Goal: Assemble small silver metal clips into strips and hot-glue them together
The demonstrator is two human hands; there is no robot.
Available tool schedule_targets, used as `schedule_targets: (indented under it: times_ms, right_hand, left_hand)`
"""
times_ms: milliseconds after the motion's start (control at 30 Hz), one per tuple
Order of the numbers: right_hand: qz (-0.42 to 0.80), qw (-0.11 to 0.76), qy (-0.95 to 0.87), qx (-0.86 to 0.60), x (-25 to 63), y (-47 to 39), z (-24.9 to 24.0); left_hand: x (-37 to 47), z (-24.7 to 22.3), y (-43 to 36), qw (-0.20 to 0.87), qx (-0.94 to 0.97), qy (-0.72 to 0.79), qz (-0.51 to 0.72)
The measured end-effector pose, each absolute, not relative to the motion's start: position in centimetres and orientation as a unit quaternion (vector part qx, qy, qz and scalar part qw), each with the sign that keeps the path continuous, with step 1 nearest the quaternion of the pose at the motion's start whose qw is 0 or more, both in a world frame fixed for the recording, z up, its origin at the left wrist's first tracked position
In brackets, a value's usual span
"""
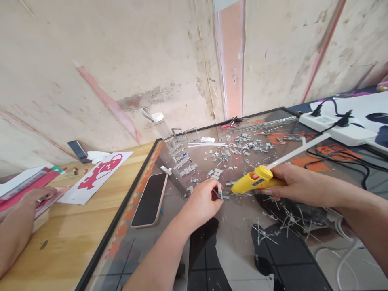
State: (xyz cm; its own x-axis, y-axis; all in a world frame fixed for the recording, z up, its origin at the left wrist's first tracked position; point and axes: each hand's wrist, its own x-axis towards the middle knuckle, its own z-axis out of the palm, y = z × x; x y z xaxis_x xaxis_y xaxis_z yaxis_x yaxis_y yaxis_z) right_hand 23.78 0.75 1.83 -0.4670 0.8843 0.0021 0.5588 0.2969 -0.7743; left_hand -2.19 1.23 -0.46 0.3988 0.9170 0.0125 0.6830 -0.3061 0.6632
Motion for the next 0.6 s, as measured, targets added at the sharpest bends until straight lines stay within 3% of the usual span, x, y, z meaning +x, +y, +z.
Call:
schedule_targets:
  times_ms: [100,600]
  right_hand:
    - [0.409,0.180,-0.781,-0.437,23.35,0.82,2.01]
    - [0.402,0.177,-0.787,-0.434,23.33,0.96,1.70]
  left_hand:
    - [-2.25,-0.57,1.28,0.294,0.785,0.508,0.198]
    - [-2.17,-0.58,1.20,0.290,0.795,0.494,0.198]
